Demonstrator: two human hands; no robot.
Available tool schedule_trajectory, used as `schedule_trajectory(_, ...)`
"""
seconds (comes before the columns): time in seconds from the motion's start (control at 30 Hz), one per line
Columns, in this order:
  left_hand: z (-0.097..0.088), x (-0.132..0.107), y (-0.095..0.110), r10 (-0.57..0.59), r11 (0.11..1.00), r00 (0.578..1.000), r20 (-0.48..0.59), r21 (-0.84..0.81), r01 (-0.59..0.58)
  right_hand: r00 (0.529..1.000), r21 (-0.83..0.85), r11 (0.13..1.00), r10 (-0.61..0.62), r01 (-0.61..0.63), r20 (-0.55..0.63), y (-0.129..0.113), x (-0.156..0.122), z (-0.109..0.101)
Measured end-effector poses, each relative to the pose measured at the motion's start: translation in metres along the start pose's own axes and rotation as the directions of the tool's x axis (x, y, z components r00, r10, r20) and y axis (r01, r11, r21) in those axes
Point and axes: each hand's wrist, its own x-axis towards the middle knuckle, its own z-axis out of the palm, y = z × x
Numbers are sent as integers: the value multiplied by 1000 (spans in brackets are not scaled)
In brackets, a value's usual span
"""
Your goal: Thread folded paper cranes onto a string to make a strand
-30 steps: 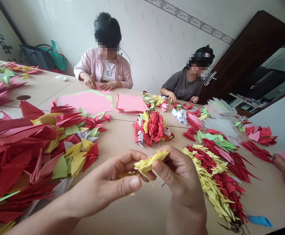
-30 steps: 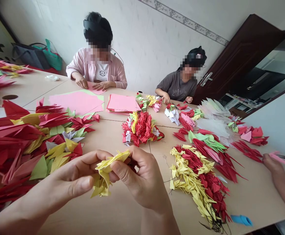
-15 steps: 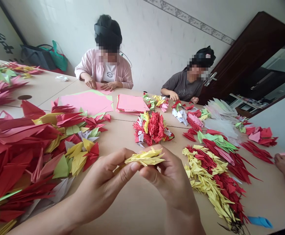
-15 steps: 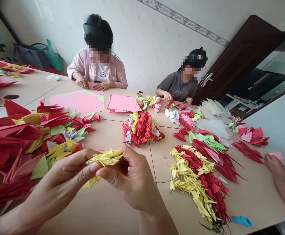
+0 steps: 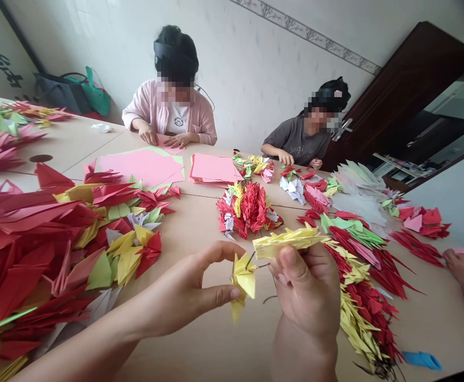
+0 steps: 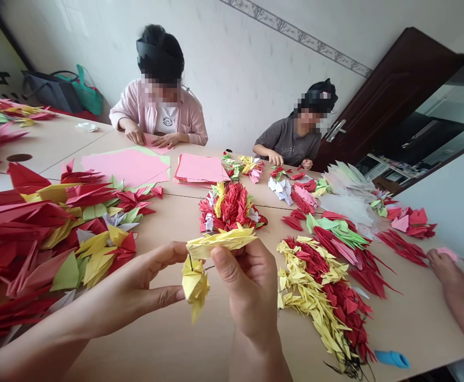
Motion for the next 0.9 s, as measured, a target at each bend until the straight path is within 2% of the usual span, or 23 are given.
schedule_trajectory(0.13, 3, 1, 2, -42, 998, 999, 1, -46, 42, 1000, -7, 1000, 13, -13, -1, -3, -3, 1)
schedule_trajectory(0.27, 6, -1, 0, -87, 975, 996, 11, -205, 88, 1000, 1, 1000, 11, -11, 29, -4, -4, 2)
schedule_trajectory(0.37, 6, -1, -2, -87, 912, 994, 60, -397, 103, 998, 16, 1000, -24, 23, 54, -3, -3, 1)
schedule_trajectory(0.5, 3, -1, -1, -73, 788, 995, 73, -607, 102, 994, -3, 998, -57, 57, 91, -3, 0, -1)
schedule_trajectory(0.63, 0, -2, 1, -204, 699, 974, 94, -683, 212, 990, -38, 996, -72, 77, 120, -4, 0, -2)
schedule_trajectory(0.7, 0, -2, 3, -232, 666, 967, 107, -707, 238, 988, -63, 993, -92, 100, 127, -5, 0, -4)
schedule_trajectory(0.9, 0, -1, 7, -151, 569, 976, 153, -794, 213, 990, -51, 994, -93, 99, 104, -8, -2, -9)
